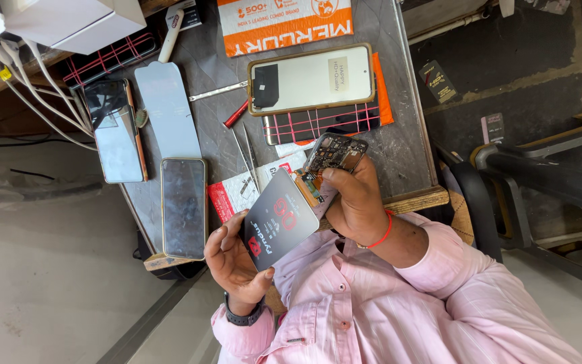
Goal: The person disassembles a smartphone, removes the battery, and connects a charging cable to the motherboard to test functionality. They then handle a replacement screen and a new battery, preparing them for installation.
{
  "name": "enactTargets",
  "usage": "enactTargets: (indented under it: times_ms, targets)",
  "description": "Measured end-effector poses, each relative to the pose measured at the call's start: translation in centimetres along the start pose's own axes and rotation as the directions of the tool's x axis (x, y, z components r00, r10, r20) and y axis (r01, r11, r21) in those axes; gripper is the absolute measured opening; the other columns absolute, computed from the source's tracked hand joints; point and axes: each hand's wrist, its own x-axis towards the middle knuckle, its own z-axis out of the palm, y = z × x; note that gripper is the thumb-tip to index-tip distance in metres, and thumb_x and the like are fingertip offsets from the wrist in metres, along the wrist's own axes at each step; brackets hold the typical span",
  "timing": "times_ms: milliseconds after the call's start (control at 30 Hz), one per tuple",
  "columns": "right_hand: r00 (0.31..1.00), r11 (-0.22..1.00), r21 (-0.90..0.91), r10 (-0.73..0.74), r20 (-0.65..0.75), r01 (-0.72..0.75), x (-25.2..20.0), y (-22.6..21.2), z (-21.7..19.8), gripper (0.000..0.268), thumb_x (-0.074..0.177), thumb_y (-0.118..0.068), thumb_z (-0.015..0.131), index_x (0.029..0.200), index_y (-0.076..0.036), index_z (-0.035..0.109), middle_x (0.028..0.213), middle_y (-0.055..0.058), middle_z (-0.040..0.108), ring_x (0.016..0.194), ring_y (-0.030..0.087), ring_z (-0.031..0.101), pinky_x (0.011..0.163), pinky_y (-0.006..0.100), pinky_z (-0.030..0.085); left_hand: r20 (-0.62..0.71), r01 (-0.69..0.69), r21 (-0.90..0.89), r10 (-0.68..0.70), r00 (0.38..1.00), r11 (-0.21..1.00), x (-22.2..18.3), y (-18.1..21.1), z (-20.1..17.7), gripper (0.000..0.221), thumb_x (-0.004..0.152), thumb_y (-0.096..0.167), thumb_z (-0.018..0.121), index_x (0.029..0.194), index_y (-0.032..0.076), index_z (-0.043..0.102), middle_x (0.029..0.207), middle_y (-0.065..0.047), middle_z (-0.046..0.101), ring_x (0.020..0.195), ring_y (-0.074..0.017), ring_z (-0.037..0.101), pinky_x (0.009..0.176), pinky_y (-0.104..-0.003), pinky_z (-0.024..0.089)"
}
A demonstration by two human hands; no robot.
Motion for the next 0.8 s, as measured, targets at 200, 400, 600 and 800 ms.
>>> enactTargets:
  times_ms: [200,400,600,800]
  targets:
    - [0.998,1.000,0.000,0.023,-0.059,-0.023,0.1,0.3,-0.1,0.027,0.096,0.001,0.058,0.123,0.003,0.061,0.108,0.013,0.071,0.101,0.021,0.070,0.093,0.042,0.060,-0.003,-0.013,0.014,0.013,1.000,1.000,0.2,0.0,0.3,0.090,0.085,0.022,0.088,0.157,0.008,0.035,0.152,-0.020,0.054,0.146,-0.0341,0.052,0.123,-0.049,0.040]
    - [0.999,0.999,0.041,-0.031,-0.027,0.032,0.1,0.4,-0.3,0.045,0.094,-0.002,0.054,0.137,0.007,0.055,0.127,0.021,0.068,0.119,0.031,0.068,0.110,0.048,0.053,-0.038,0.002,0.042,-0.001,0.999,0.999,0.5,0.2,0.7,0.089,0.087,0.023,0.087,0.156,0.005,0.035,0.154,-0.018,0.053,0.147,-0.0341,0.051,0.128,-0.050,0.039]
    - [0.997,0.996,-0.064,-0.070,-0.017,0.069,0.0,0.6,0.1,0.047,0.095,0.002,0.049,0.142,0.005,0.050,0.134,0.021,0.065,0.125,0.030,0.066,0.114,0.046,0.051,-0.035,0.007,0.025,-0.006,0.999,1.000,0.8,0.3,0.8,0.087,0.088,0.023,0.087,0.156,0.005,0.035,0.154,-0.018,0.053,0.148,-0.0341,0.050,0.129,-0.050,0.038]
    - [0.992,0.989,-0.100,-0.117,-0.056,0.111,0.0,1.4,-0.4,0.041,0.101,0.007,0.046,0.141,0.004,0.052,0.129,0.016,0.066,0.119,0.025,0.066,0.109,0.043,0.054,-0.030,0.017,0.022,-0.017,0.999,1.000,0.8,0.5,0.8,0.086,0.088,0.021,0.085,0.156,0.005,0.035,0.153,-0.018,0.053,0.148,-0.0342,0.050,0.128,-0.049,0.040]
